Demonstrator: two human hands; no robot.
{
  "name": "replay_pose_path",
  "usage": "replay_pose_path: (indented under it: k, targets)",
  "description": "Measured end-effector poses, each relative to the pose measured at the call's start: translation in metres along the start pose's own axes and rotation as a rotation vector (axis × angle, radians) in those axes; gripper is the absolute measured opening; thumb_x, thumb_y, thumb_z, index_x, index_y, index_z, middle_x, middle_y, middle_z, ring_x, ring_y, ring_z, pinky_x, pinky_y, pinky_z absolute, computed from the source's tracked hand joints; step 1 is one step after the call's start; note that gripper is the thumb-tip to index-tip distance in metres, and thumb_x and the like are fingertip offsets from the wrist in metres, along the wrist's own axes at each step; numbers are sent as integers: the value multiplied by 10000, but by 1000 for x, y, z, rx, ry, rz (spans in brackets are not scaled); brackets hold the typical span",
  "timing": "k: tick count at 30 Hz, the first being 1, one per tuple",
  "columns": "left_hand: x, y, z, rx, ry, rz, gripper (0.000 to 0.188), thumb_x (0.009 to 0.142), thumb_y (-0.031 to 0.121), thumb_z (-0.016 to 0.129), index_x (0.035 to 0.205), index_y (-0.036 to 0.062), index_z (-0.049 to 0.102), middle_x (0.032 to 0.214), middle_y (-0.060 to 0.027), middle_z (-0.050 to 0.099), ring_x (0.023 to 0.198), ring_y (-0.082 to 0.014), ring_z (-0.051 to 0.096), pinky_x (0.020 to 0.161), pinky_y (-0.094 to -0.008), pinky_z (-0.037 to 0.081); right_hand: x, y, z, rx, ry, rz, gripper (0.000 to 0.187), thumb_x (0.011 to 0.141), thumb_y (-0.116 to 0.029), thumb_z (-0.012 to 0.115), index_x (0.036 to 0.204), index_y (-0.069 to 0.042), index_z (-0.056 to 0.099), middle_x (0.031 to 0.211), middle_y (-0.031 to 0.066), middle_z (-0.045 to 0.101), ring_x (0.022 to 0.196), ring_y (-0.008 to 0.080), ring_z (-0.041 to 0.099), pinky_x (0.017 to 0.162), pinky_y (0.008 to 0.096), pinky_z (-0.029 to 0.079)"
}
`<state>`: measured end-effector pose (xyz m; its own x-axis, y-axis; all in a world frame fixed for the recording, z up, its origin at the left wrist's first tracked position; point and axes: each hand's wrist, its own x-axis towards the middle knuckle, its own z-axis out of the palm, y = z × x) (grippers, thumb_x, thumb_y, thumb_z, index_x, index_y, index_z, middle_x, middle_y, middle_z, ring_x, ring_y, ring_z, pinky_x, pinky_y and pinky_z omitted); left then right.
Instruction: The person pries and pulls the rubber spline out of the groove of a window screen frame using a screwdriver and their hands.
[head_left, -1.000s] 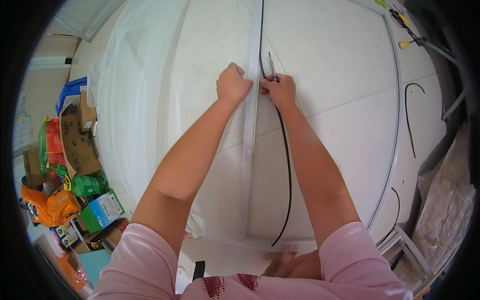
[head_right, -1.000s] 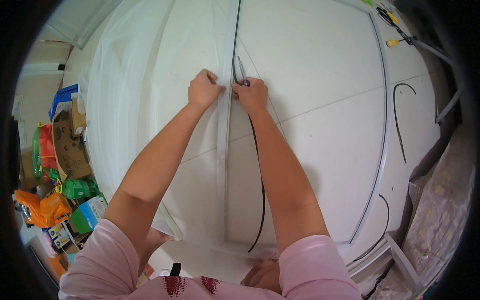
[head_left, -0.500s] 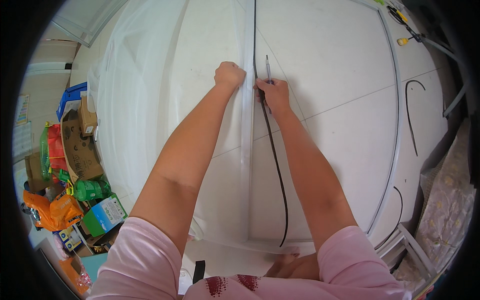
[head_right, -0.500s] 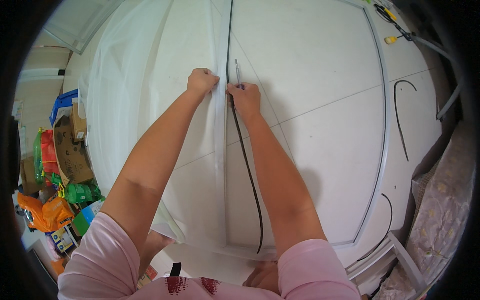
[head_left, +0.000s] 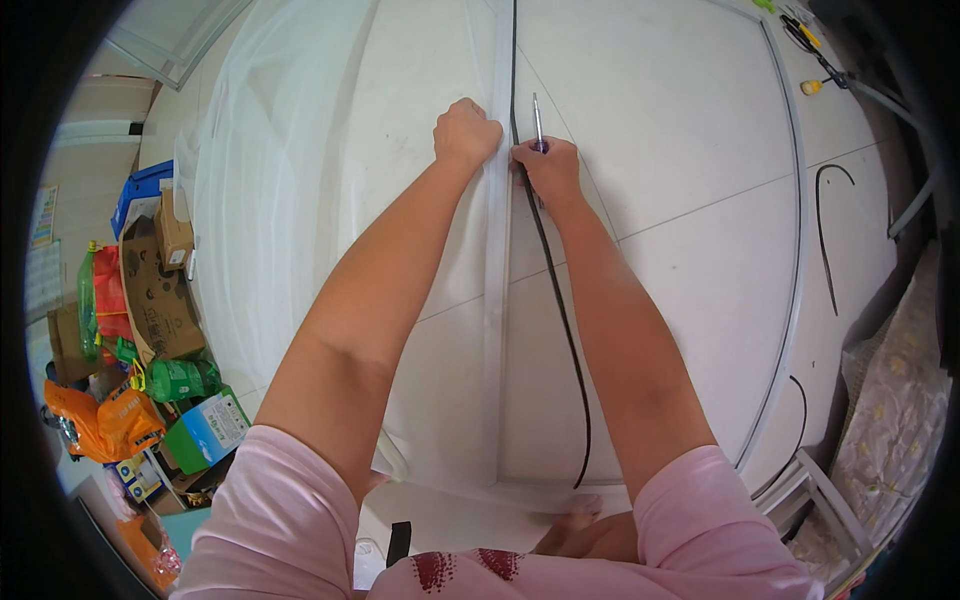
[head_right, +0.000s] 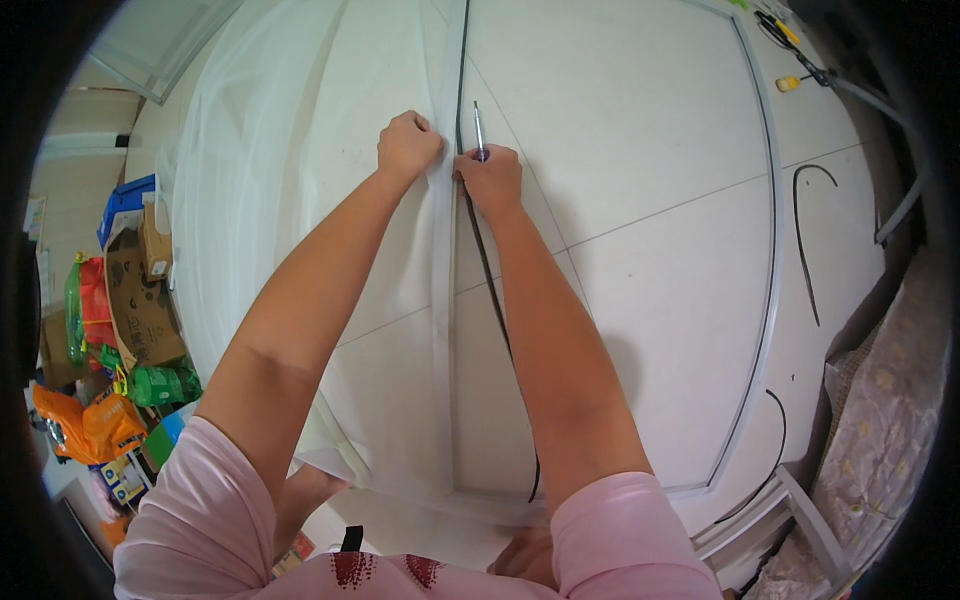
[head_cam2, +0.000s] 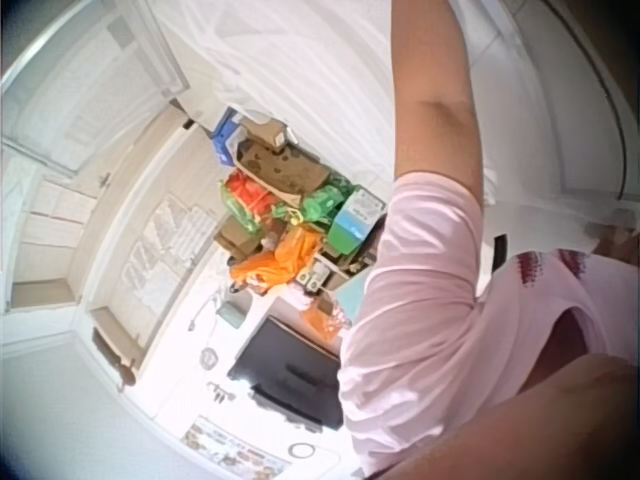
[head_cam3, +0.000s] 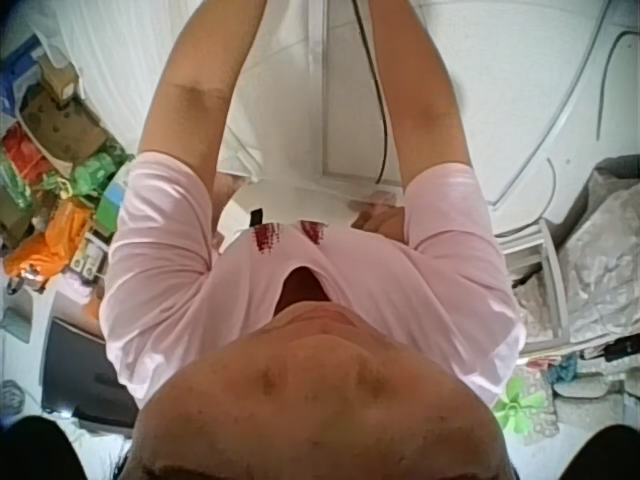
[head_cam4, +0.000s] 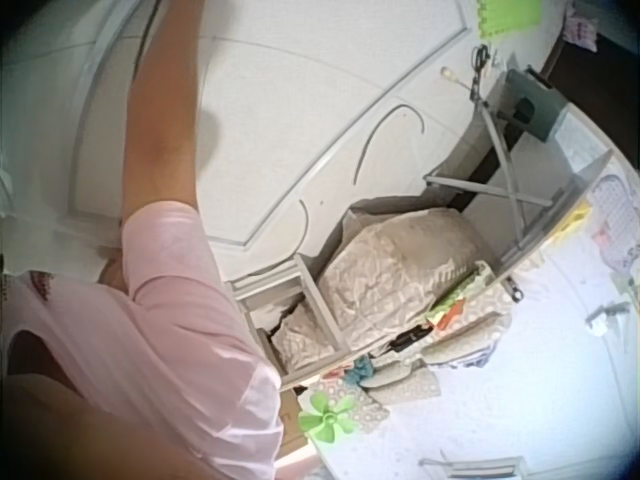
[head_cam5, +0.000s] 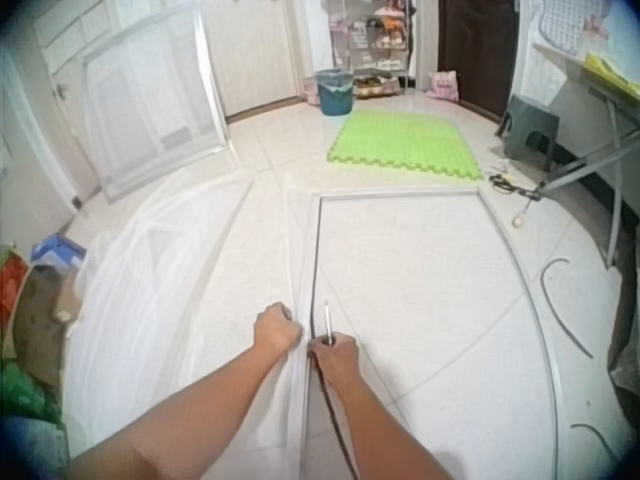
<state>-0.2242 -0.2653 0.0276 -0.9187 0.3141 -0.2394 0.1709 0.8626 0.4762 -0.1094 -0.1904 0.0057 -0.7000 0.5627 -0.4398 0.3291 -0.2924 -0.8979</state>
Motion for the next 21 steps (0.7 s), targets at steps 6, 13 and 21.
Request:
replay_pose_path:
  k: [6, 13, 21]
  targets:
    - [-5, -4, -2, -61, 27, 125, 335, 707, 293, 788, 738, 41, 570, 708, -116, 635, 697, -283, 617, 654, -380, 489, 3, -10, -7, 313, -46, 120, 115, 766, -121, 681, 783, -9, 661, 671, 51, 630, 556, 126, 576, 460, 257, 410]
    - [-6, -4, 5, 44, 197, 245, 239, 772, 200, 721, 729, 33, 556, 710, -152, 642, 704, -341, 626, 669, -421, 490, 4, -10, -6, 385, -62, 120, 140, 758, -135, 710, 789, -8, 659, 696, 37, 621, 569, 116, 561, 458, 251, 397]
    - [-4, -13, 8, -89, 202, 122, 251, 751, 211, 726, 695, 51, 540, 642, -135, 621, 631, -326, 604, 627, -411, 477, 6, -1, 7, 101, -28, 37, 129, 711, -95, 716, 746, 16, 661, 616, 77, 607, 507, 156, 552, 494, 271, 450]
